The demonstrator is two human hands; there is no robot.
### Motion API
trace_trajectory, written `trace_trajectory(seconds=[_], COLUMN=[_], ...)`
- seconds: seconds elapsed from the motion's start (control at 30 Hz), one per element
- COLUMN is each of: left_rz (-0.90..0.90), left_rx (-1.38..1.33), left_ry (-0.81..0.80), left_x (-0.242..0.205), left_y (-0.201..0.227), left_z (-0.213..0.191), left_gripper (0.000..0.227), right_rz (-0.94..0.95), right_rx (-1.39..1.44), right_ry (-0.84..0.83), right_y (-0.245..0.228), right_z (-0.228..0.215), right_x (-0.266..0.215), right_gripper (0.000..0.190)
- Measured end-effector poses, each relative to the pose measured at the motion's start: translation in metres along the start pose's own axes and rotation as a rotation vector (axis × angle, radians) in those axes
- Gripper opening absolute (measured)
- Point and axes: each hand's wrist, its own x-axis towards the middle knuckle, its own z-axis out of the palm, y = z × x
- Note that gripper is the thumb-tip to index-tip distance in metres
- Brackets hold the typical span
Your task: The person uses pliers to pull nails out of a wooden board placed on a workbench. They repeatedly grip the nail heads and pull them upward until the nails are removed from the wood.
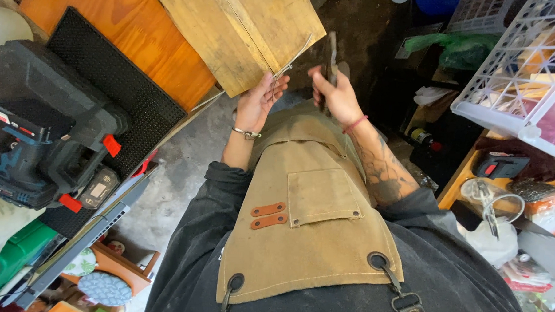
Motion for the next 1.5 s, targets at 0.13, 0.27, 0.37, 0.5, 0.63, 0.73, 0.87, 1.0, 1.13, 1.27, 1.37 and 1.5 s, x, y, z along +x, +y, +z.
trace_trajectory(seconds=[0.13, 0.27, 0.37, 0.5, 0.63, 0.73, 0.87, 1.0, 1.13, 1.27, 1.37, 1.5], left_rz=[0.006, -0.012, -0.001, 0.007, 0.026, 0.054, 0.083, 0.088, 0.103, 0.102, 0.114, 0.115], left_rx=[0.018, 0.050, 0.117, 0.146, 0.194, 0.175, 0.171, 0.133, 0.121, 0.136, 0.142, 0.117], left_ry=[0.052, 0.069, 0.134, 0.161, 0.206, 0.333, 0.392, 0.440, 0.471, 0.468, 0.459, 0.464], left_x=[-0.004, -0.008, -0.013, -0.010, -0.010, -0.012, -0.020, -0.008, -0.009, -0.003, -0.005, -0.010], left_y=[0.010, 0.012, 0.015, 0.012, 0.011, 0.022, 0.039, 0.018, 0.019, 0.010, 0.013, 0.022], left_z=[0.012, 0.015, 0.023, 0.020, 0.021, 0.039, 0.065, 0.043, 0.045, 0.031, 0.035, 0.045], left_gripper=[0.050, 0.058, 0.063, 0.064, 0.063, 0.053, 0.049, 0.049, 0.045, 0.046, 0.044, 0.043], right_rz=[-0.046, -0.113, 0.043, 0.033, 0.059, 0.047, 0.042, 0.045, 0.046, 0.060, 0.061, 0.110], right_rx=[0.202, 0.044, 0.010, -0.389, -0.669, -0.670, -0.682, -0.681, -0.642, -0.668, -0.670, -0.706], right_ry=[0.075, 0.070, -0.015, -0.081, -0.132, -0.172, -0.174, -0.188, -0.188, -0.185, -0.172, -0.110], right_y=[0.019, 0.046, 0.080, 0.087, 0.075, 0.061, 0.053, 0.047, 0.033, 0.037, 0.044, 0.049], right_z=[0.015, 0.011, -0.001, -0.002, 0.014, 0.026, 0.034, 0.036, 0.038, 0.037, 0.036, 0.037], right_x=[0.022, 0.014, 0.007, -0.008, -0.010, -0.009, -0.005, -0.008, -0.011, -0.007, -0.004, -0.002], right_gripper=[0.034, 0.032, 0.031, 0.035, 0.048, 0.048, 0.052, 0.054, 0.050, 0.048, 0.046, 0.043])
